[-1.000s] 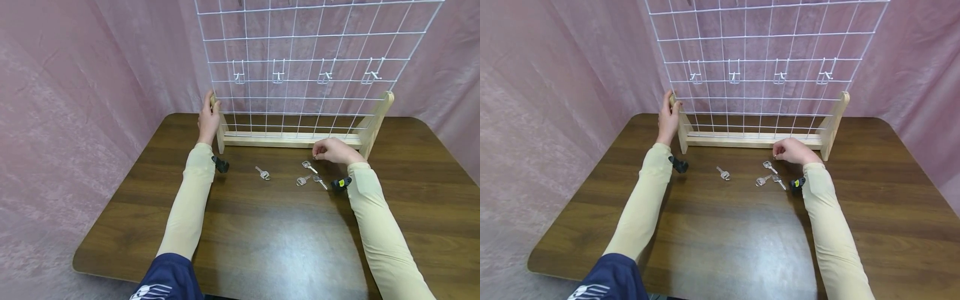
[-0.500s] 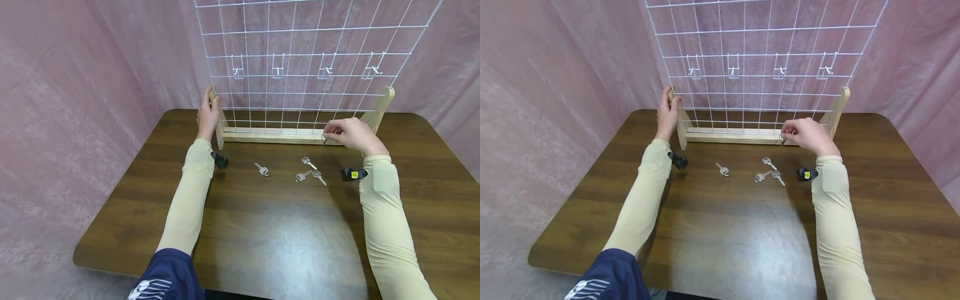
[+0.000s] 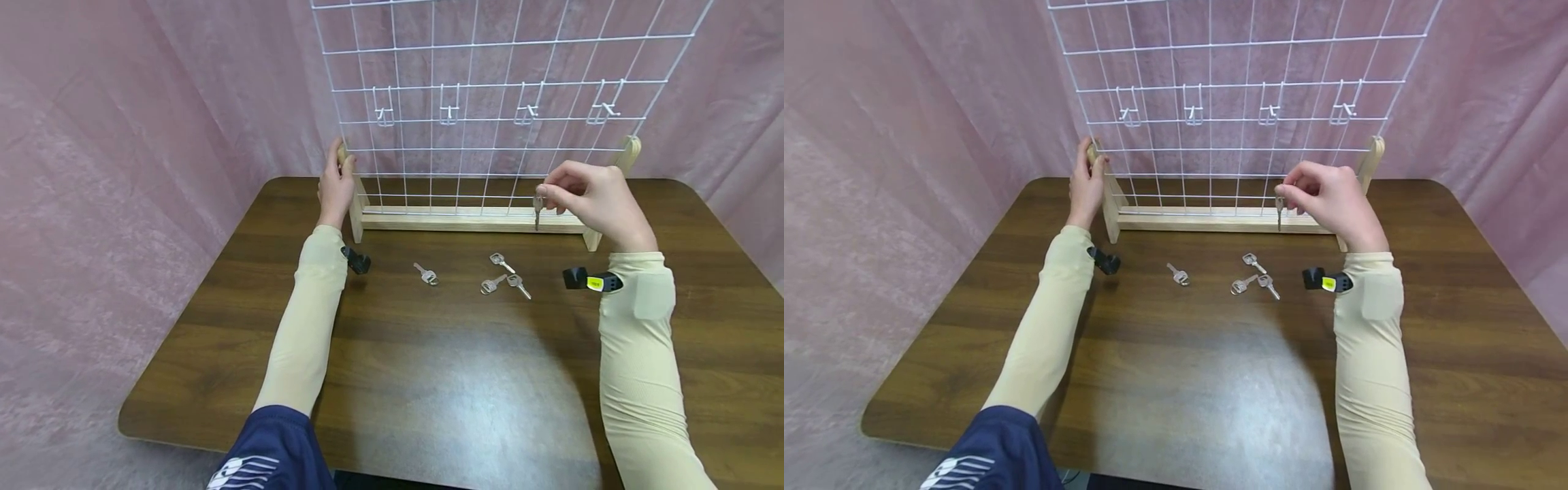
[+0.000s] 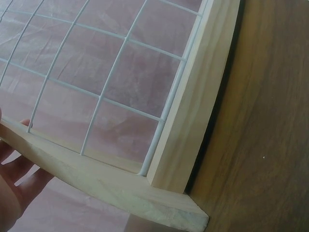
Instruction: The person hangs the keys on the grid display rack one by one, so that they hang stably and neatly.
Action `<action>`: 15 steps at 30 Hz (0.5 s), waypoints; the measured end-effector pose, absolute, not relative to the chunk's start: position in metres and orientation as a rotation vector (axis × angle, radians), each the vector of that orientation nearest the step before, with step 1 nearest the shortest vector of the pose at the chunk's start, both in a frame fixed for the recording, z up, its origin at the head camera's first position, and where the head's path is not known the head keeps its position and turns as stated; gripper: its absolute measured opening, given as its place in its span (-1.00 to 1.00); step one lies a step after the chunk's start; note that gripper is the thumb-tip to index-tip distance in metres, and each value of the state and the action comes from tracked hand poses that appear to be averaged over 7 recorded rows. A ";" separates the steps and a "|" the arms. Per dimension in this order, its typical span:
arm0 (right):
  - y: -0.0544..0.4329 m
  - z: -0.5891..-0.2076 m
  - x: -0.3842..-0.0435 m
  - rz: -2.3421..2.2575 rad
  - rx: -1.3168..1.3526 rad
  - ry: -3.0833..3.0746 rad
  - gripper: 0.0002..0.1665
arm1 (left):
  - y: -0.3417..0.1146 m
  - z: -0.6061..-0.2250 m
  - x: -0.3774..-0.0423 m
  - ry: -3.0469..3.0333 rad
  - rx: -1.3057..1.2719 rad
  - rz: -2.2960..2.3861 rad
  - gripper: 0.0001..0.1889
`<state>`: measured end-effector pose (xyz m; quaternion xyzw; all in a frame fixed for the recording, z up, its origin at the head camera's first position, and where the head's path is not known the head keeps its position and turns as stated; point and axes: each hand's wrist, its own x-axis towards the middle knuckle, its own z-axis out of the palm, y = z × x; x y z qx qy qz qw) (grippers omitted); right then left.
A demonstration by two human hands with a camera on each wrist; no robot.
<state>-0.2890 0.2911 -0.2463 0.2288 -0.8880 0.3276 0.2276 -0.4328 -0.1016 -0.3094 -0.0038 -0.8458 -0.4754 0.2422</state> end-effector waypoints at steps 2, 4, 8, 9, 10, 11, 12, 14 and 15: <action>0.290 -0.244 -0.287 0.947 0.616 -2.398 -0.89 | -0.102 -0.310 -0.434 -2.314 -0.005 -1.299 -0.52; 0.290 -0.242 -0.285 0.974 0.601 -2.359 -0.90 | -0.103 -0.310 -0.434 -2.313 -0.001 -1.300 -0.53; 0.290 -0.238 -0.281 1.045 0.561 -2.317 -0.90 | -0.103 -0.310 -0.434 -2.315 0.001 -1.314 -0.53; 0.290 -0.237 -0.280 1.064 0.550 -2.314 -0.90 | -0.103 -0.310 -0.434 -2.317 0.002 -1.315 -0.53; 0.290 -0.236 -0.279 1.082 0.538 -2.313 -0.89 | -0.103 -0.310 -0.434 -2.320 0.000 -1.319 -0.53; 0.291 -0.236 -0.279 1.096 0.530 -2.313 -0.88 | -0.103 -0.310 -0.434 -2.321 -0.002 -1.325 -0.52; 0.291 -0.235 -0.278 1.107 0.522 -2.315 -0.88 | -0.103 -0.310 -0.434 -2.321 -0.002 -1.325 -0.52; 0.292 -0.235 -0.278 1.123 0.521 -2.313 -0.87 | -0.103 -0.310 -0.434 -2.322 -0.002 -1.328 -0.52; 0.292 -0.235 -0.277 1.126 0.524 -2.311 -0.87 | -0.103 -0.310 -0.433 -2.323 -0.002 -1.327 -0.52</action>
